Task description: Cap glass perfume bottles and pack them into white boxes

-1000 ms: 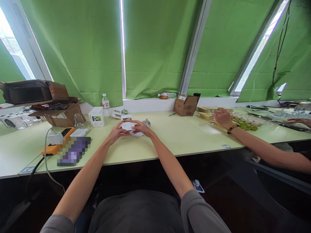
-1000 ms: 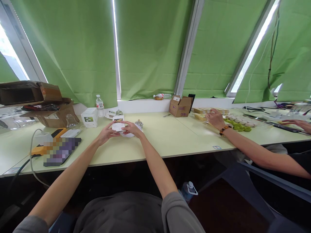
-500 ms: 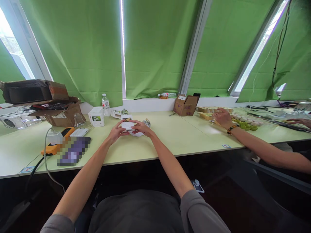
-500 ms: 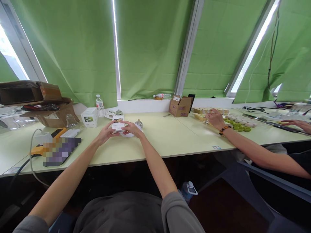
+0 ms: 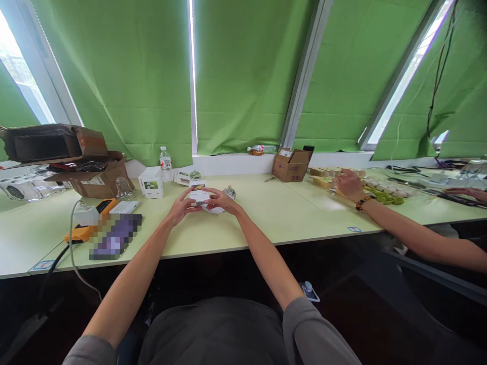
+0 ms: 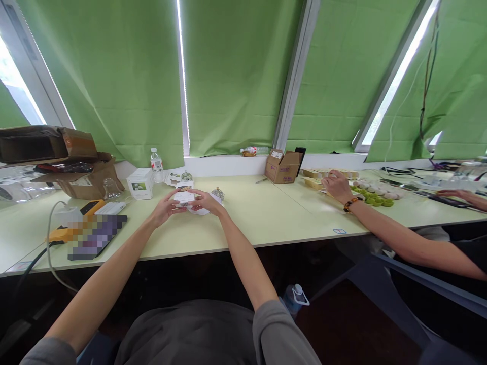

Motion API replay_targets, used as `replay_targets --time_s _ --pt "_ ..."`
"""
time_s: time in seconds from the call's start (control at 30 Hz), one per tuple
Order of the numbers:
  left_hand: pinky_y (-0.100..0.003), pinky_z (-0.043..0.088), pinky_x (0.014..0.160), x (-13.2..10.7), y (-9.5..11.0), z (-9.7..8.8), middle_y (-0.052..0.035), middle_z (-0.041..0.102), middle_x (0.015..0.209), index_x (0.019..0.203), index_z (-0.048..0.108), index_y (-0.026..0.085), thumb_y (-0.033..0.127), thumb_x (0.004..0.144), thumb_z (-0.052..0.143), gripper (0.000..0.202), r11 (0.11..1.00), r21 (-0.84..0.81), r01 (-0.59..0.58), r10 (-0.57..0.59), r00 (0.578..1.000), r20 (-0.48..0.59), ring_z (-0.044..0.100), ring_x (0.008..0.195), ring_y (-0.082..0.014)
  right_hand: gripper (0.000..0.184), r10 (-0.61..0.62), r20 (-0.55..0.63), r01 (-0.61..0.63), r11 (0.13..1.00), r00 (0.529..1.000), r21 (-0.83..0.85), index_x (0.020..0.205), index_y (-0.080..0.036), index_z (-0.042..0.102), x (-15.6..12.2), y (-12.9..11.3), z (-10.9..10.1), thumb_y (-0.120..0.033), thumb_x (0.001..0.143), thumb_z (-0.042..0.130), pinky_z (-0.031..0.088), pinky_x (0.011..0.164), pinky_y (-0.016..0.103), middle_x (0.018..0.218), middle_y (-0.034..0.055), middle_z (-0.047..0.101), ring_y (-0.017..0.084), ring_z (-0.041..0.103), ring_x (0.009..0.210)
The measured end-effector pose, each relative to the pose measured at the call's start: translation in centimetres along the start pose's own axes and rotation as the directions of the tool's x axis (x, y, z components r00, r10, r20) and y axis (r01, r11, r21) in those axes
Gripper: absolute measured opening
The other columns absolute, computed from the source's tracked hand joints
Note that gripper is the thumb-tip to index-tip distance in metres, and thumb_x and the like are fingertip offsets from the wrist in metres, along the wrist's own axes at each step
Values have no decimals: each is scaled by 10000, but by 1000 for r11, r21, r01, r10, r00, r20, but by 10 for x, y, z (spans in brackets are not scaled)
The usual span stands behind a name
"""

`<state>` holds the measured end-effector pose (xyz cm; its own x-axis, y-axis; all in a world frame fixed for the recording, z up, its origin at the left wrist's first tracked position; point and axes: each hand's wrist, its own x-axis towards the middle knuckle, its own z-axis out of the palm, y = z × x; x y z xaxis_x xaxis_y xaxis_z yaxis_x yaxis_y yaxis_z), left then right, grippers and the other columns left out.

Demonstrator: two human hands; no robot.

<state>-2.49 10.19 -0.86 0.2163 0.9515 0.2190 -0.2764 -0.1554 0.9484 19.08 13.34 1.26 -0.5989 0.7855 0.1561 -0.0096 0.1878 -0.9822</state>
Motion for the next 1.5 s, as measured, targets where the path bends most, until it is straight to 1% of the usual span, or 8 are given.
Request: replay_targets --time_s 0.23,0.4,0.5,0.83,1.0,1.1,1.27,1.5 --pt "-454 555 845 1 0 -1 -83 694 1010 1434 366 228 139 745 635 745 1000 -14 17 -17 1000 7 697 754 -188 690 17 -25 -17 1000 1000 -14 1355 -274 507 1 0 0 -244 722 779 584 745 288 917 23 668 125 666 724" --pt "-471 555 843 1 0 -2 -82 692 1011 1433 368 232 140 742 637 747 1000 -7 16 -15 1000 8 693 744 -189 681 17 -16 -17 1000 1000 -9 1348 -271 513 1 -1 0 -243 722 779 579 742 278 921 21 670 114 656 711" --pt "-478 551 855 1 0 -2 -84 687 1032 1433 371 233 144 739 640 749 1000 -1 8 -8 1000 13 692 756 -191 679 15 -17 -15 1000 1000 -7 1343 -266 518 1 0 0 -245 718 782 578 738 273 918 21 673 113 653 708" --pt "-466 551 859 0 0 -3 -71 692 1003 1433 371 242 147 744 619 739 1000 8 13 -14 1000 18 697 798 -206 715 19 -23 -19 999 1000 -30 1359 -285 505 4 4 -2 -292 705 795 578 751 282 968 31 685 123 664 725" --pt "-453 555 846 2 0 -5 -86 679 1074 1435 369 247 139 742 602 739 1000 -11 14 -14 1000 24 698 808 -210 676 -4 10 4 1000 1000 8 1360 -282 506 2 1 -2 -291 736 768 575 761 290 949 23 696 117 661 715" --pt "-449 559 834 2 0 -6 -95 669 1108 1440 363 244 136 739 595 745 1000 -23 17 -17 999 28 699 808 -217 680 -1 12 1 1000 1000 4 1354 -274 515 0 -1 -2 -284 727 777 574 762 289 928 21 702 114 655 707" --pt "-461 557 831 2 1 -5 -105 668 1109 1461 324 227 134 739 586 774 999 -39 27 -26 999 32 700 803 -226 662 -4 -6 4 1000 1000 -12 1334 -273 538 0 0 -2 -299 720 784 571 761 282 924 20 708 108 648 702" --pt "-469 553 844 0 2 -4 -102 670 1103 1452 341 225 126 740 584 760 999 -47 29 -27 999 33 700 811 -227 678 -10 -8 9 1000 1000 -26 1329 -274 544 3 3 -4 -332 702 795 569 765 288 930 25 712 114 648 712"
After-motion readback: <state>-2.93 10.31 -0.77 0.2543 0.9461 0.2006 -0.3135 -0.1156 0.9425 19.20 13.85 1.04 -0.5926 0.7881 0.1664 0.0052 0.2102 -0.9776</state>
